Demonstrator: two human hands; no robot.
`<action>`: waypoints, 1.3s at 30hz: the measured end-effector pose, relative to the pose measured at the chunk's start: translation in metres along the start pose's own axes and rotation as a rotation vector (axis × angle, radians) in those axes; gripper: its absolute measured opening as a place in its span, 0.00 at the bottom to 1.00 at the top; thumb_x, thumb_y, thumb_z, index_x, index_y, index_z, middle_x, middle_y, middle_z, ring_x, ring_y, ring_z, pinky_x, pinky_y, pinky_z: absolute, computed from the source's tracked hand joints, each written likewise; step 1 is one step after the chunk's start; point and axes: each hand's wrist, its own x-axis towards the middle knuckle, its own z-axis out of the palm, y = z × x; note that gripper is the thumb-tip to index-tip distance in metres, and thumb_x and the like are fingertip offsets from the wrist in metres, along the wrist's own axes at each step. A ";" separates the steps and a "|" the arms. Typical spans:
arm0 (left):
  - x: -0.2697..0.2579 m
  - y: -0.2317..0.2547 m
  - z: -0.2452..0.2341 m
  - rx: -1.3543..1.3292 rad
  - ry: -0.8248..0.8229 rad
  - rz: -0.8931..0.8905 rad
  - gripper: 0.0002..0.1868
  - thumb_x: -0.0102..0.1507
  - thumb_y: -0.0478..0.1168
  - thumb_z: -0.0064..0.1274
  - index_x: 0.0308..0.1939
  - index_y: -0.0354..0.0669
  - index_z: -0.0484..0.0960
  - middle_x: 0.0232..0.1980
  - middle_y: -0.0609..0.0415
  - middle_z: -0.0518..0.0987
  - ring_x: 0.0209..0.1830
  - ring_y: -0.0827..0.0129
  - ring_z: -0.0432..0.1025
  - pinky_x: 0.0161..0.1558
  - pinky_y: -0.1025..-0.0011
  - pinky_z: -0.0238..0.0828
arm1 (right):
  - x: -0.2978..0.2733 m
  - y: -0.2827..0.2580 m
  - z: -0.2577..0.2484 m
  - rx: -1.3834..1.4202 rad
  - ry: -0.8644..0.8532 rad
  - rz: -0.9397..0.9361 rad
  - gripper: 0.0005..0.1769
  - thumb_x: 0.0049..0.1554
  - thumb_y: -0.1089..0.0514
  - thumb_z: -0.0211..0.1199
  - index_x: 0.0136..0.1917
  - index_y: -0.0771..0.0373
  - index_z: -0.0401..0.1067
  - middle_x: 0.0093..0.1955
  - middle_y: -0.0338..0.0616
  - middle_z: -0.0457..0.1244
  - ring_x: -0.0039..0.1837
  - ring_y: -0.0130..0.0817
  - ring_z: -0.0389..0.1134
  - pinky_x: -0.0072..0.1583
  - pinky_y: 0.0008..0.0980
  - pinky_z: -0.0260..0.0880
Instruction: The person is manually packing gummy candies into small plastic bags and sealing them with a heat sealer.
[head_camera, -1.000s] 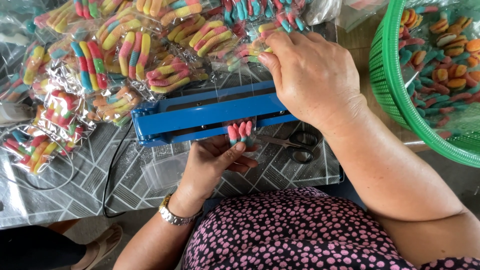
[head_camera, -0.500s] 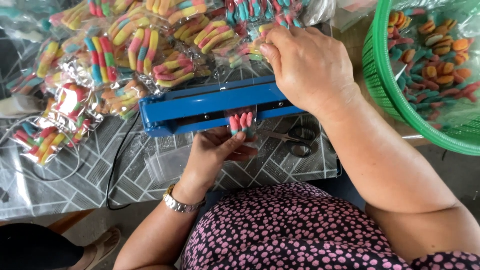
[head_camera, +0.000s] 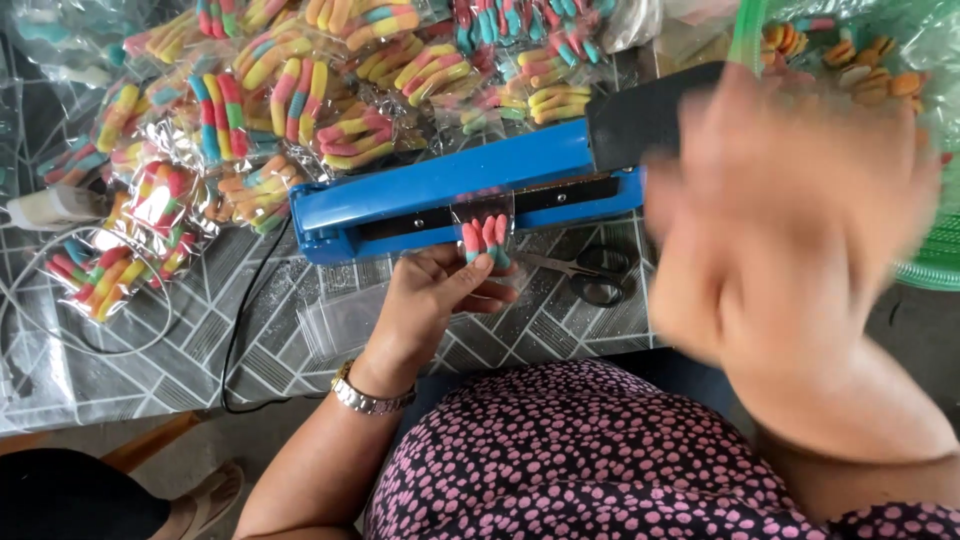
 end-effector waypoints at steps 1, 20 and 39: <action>0.000 -0.002 -0.001 -0.001 0.000 0.002 0.18 0.64 0.39 0.56 0.46 0.21 0.83 0.45 0.34 0.87 0.35 0.52 0.84 0.37 0.69 0.84 | -0.011 -0.004 0.011 -0.001 0.000 -0.002 0.14 0.74 0.63 0.60 0.56 0.80 0.79 0.61 0.71 0.69 0.58 0.70 0.70 0.59 0.61 0.61; -0.001 -0.006 -0.006 0.066 0.004 0.096 0.11 0.67 0.37 0.55 0.39 0.28 0.83 0.33 0.43 0.85 0.29 0.58 0.83 0.36 0.70 0.86 | -0.035 -0.033 0.113 0.110 -0.340 0.035 0.48 0.60 0.20 0.33 0.66 0.58 0.71 0.48 0.52 0.59 0.48 0.51 0.56 0.51 0.48 0.57; 0.002 -0.024 -0.011 -0.010 -0.012 0.157 0.08 0.67 0.38 0.56 0.38 0.35 0.83 0.36 0.50 0.85 0.33 0.69 0.81 0.37 0.77 0.81 | -0.043 -0.030 0.127 0.059 -0.192 0.028 0.48 0.60 0.20 0.29 0.60 0.54 0.77 0.36 0.36 0.54 0.42 0.34 0.51 0.47 0.35 0.50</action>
